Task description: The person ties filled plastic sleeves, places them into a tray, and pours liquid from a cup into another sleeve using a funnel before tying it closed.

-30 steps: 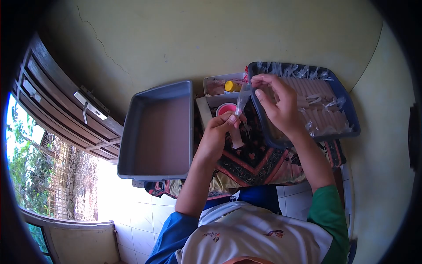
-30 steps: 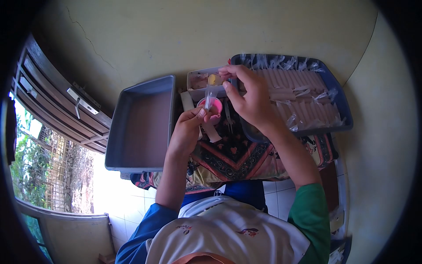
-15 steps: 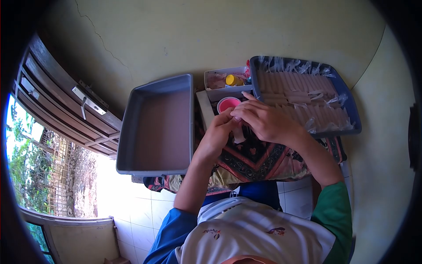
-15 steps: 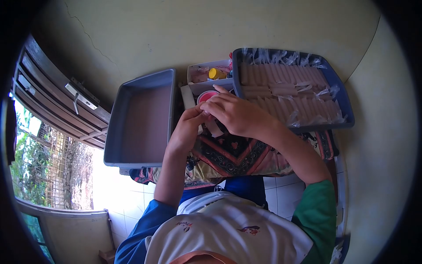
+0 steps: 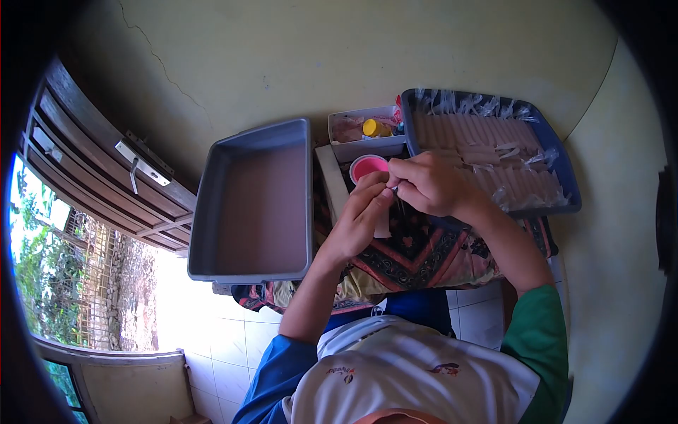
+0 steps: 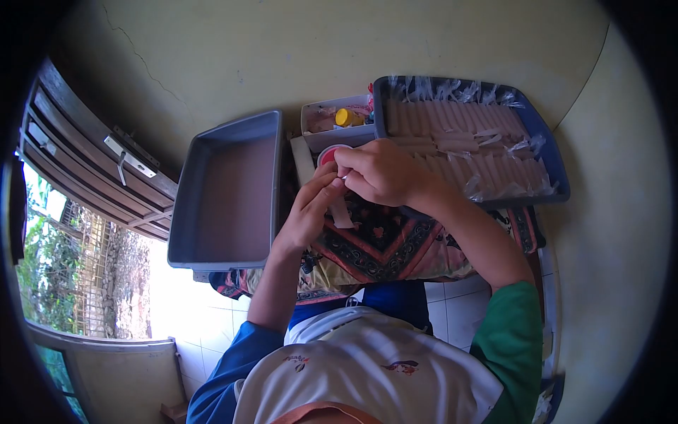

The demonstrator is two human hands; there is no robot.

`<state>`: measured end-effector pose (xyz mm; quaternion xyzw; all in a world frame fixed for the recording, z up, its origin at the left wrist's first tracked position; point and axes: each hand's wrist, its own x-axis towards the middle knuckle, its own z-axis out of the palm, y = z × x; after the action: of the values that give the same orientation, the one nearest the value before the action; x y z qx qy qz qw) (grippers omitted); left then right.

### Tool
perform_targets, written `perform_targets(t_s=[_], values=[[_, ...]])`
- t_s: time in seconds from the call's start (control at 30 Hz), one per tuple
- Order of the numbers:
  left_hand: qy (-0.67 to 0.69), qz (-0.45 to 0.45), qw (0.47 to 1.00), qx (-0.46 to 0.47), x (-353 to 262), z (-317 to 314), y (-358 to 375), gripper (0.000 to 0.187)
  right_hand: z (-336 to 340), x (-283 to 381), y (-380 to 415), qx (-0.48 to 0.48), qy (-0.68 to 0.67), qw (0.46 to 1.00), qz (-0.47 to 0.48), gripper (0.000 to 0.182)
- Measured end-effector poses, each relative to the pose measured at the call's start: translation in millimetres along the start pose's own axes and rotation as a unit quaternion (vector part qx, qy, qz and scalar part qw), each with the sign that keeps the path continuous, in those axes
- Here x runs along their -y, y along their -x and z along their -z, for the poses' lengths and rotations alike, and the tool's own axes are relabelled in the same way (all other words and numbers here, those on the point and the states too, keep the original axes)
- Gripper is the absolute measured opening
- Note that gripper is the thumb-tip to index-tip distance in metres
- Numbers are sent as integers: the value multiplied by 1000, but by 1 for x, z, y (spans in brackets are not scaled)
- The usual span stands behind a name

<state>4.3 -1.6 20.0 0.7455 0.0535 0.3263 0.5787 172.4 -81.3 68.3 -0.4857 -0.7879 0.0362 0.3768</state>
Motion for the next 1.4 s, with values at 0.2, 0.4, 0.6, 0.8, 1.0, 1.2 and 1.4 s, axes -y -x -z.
perform_targets(t_s=[0.2,0.4,0.6,0.8,1.0,1.2,1.4], values=[[93,128,987,15,-8,8,2,24,7,-5,-6,74,-134,981,-120,11],[165,185,969,9,-9,7,5,26,5,-16,-5,114,-221,957,-147,17],[172,184,968,12,-3,6,6,26,14,-6,-6,139,-148,965,-169,14],[116,170,978,-28,0,5,10,18,12,-4,2,137,-106,969,-175,14],[114,181,975,-67,-1,7,14,12,7,-4,11,110,-79,972,-190,17],[-7,136,986,-93,11,8,21,15,7,4,17,111,-66,956,-263,25],[-116,81,983,-115,13,7,26,15,6,-5,29,98,-263,889,-362,32]])
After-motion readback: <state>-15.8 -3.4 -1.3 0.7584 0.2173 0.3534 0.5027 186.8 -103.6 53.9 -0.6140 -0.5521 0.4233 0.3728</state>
